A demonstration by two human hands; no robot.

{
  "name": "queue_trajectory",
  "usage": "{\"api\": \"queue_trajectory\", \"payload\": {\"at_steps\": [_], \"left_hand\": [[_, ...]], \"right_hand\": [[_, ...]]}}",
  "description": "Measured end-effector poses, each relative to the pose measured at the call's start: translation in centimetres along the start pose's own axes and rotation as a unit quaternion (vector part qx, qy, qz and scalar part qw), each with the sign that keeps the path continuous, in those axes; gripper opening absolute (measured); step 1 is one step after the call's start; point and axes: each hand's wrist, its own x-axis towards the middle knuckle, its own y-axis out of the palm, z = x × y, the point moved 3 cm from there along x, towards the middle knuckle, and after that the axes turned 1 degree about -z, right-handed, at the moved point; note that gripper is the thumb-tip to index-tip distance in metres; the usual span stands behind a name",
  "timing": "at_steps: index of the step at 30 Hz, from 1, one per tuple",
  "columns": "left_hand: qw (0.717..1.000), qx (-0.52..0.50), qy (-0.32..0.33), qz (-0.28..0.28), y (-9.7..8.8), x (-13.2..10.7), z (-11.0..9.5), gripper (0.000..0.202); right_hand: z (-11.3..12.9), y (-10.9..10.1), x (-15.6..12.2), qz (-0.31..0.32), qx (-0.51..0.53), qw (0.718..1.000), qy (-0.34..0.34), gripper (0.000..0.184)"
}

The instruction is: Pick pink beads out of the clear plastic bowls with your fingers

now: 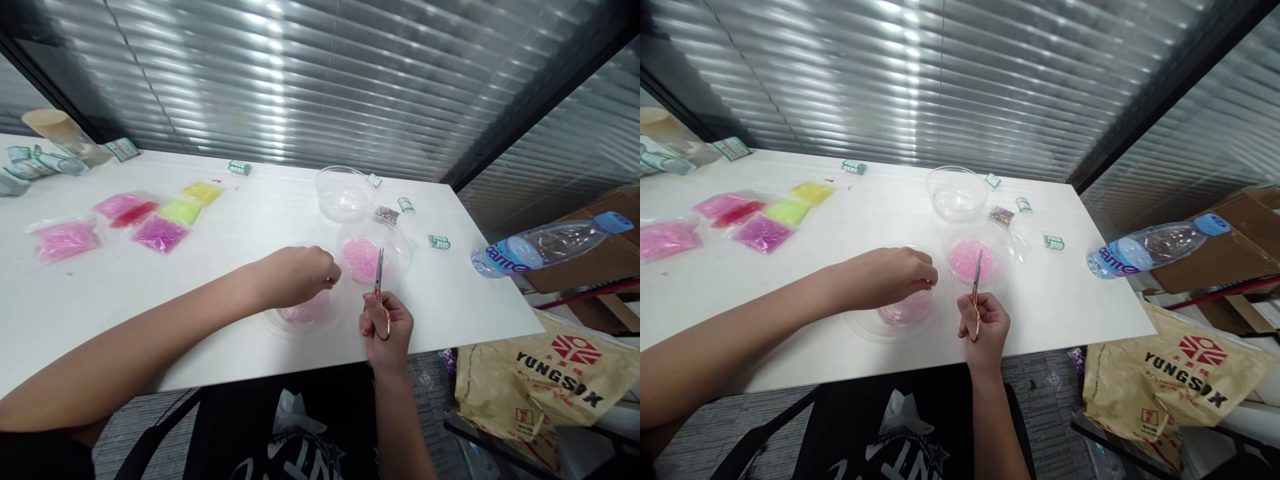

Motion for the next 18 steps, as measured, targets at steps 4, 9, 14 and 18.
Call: {"api": "queue_trajectory", "payload": {"at_steps": [4,9,14,18], "left_hand": [[0.988,-0.105,0.003,-0.11,-0.8,0.2,-0.4,0.024],[0.962,-0.235,-0.023,-0.134,-0.6,0.2,-0.5,0.023],[0.948,-0.29,-0.041,-0.123,-0.5,0.2,-0.6,0.025],[0.939,-0.319,-0.041,-0.123,-0.4,0.3,-0.6,0.025]], "right_hand": [[0.1,0.2,-0.4,0.025,-0.069,0.997,-0.014,0.027],[0.6,0.6,-1.2,0.046,-0.149,0.987,-0.037,0.028],[0.7,0.7,-1.5,0.063,-0.161,0.984,-0.045,0.027],[0.8,0.8,-1.5,0.088,-0.155,0.983,-0.046,0.026]]}}
